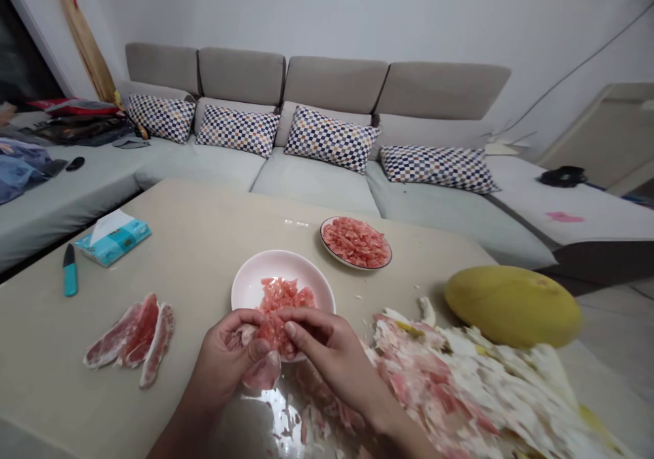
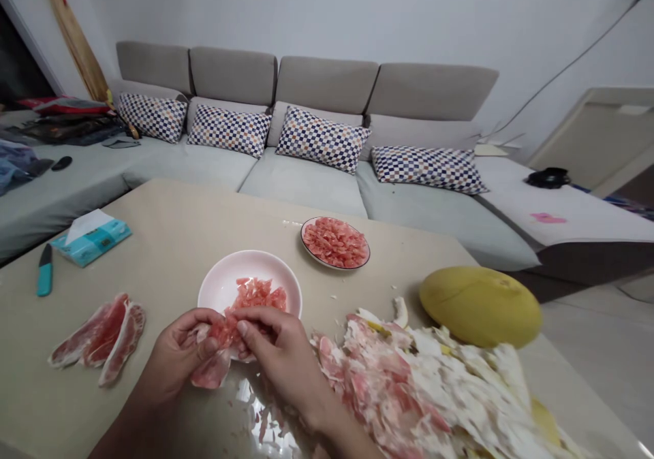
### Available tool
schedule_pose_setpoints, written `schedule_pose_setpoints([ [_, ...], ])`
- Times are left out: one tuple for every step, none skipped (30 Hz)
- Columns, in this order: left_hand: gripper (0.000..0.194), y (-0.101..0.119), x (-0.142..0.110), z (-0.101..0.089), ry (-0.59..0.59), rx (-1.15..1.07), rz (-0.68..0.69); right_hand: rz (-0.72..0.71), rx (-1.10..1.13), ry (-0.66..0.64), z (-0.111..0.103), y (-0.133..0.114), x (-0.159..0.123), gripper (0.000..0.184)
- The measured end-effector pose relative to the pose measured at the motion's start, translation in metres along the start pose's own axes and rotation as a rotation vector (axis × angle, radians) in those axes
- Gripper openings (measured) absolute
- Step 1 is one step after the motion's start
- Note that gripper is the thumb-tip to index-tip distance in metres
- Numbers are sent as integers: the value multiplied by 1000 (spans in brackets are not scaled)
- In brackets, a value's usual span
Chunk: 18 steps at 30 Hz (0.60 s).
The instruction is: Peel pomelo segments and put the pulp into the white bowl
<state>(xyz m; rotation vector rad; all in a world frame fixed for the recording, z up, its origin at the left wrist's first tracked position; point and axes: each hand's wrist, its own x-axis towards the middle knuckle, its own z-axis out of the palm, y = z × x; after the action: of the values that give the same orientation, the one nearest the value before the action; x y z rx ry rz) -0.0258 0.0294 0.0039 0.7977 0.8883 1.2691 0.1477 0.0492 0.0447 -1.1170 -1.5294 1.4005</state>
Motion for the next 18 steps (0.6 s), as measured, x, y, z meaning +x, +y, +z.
schedule_pose_setpoints([
  [33, 0, 0, 0, -5, -9, -2, 46, 65, -15, 0, 1, 1, 25],
  [33, 0, 0, 0, -8, -16, -3, 79, 111, -25, 0, 2, 1, 27],
  [33, 0, 0, 0, -9, -18, -7, 95, 129, -24, 0, 3, 2, 28],
  [33, 1, 0, 0, -1, -16, -4, 94, 116, -13, 0, 3, 2, 28],
  [33, 1, 0, 1, 9, -9, 0, 81, 78, 4, 1, 3, 1, 27],
  [33, 1, 0, 1, 16, 2, 4, 60, 30, 26, 1, 3, 1, 27],
  [34, 1, 0, 1, 21, 12, 8, 39, -10, 48, 2, 3, 1, 26],
  [34, 1, 0, 2, 25, 21, 12, 26, -27, 61, 2, 3, 1, 26],
  [34, 1, 0, 2, 28, 25, 17, 27, -14, 62, 2, 3, 1, 25],
  [34, 0, 0, 2, 27, 26, 20, 43, 30, 51, 2, 3, 1, 25],
  [34, 0, 0, 2, 25, 23, 22, 68, 94, 30, 2, 4, 2, 25],
  [34, -1, 0, 3, 25, 17, 22, 97, 164, 0, 1, 5, 3, 27],
  [34, -1, -1, 3, 21, 10, 16, 124, 227, -31, 1, 6, 4, 29],
  [33, -2, -1, 3, 17, 1, 9, 144, 282, -57, 0, 7, 5, 31],
  [33, -2, -1, 3, 13, -12, 2, 157, 327, -78, -1, 8, 6, 33],
  [33, -2, -2, 3, 8, -26, -8, 165, 368, -99, -1, 10, 7, 33],
  [33, -2, -2, 3, 1, -42, -17, 168, 409, -115, -1, 11, 8, 33],
  [33, -2, -2, 2, -6, -60, -23, 168, 447, -127, -2, 12, 8, 33],
])
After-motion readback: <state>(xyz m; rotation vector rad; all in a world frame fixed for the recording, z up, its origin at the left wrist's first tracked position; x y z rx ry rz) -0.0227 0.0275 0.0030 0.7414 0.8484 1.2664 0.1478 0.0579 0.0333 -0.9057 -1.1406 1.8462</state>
